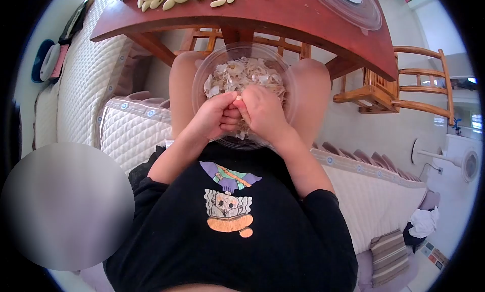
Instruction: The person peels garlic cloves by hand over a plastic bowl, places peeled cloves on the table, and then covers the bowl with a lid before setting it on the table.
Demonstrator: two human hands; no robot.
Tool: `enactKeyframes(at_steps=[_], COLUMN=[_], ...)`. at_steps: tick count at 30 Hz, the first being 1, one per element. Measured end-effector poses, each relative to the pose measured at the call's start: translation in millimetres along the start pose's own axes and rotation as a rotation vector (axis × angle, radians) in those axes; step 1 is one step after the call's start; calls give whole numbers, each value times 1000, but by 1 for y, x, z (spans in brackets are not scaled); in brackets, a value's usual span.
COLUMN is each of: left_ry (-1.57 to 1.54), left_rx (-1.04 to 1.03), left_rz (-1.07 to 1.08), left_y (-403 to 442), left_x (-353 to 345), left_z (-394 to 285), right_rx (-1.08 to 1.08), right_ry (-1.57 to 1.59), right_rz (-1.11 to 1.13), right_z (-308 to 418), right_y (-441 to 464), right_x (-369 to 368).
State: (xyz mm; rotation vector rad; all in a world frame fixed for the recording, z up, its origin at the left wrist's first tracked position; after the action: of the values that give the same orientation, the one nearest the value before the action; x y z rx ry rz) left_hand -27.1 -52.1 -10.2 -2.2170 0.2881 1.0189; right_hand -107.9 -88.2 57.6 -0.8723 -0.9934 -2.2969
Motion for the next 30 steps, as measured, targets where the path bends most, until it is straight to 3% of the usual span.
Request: enactKeyframes(at_steps=[3, 8, 11, 14, 23, 30], left_ry=[-31, 46, 327, 585, 277, 82], left_rx=[50, -66, -375, -668, -312, -100], left_rz=[84, 9, -152, -157, -191, -78], left_y=[5, 6, 3, 3, 7, 9], left_x=[7, 9, 4, 1, 8, 8], left_z=[5, -2, -14, -19, -5, -2], right_rx=[27, -240, -410, -467, -341, -274], right_ry=[16, 218, 393, 542, 419, 313], right_rz=[37, 38, 34, 28, 56, 43], right_z=[-2, -18, -24, -29, -27, -25], right_y=[1, -5, -8, -12, -10, -10], right_x=[-2, -2, -1, -9, -12, -8])
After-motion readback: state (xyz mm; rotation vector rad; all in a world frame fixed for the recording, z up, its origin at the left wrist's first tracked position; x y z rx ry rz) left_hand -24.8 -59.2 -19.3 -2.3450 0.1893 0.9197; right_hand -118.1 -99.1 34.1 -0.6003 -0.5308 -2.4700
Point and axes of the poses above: each hand's wrist, its own y-axis towards the middle knuckle, its own x-axis out of the back of the hand, z = x × y, the point moved 7 cm from there along y, towards the middle knuckle, and after that the axes turned 1 degree about y, right-handed, at the moved point
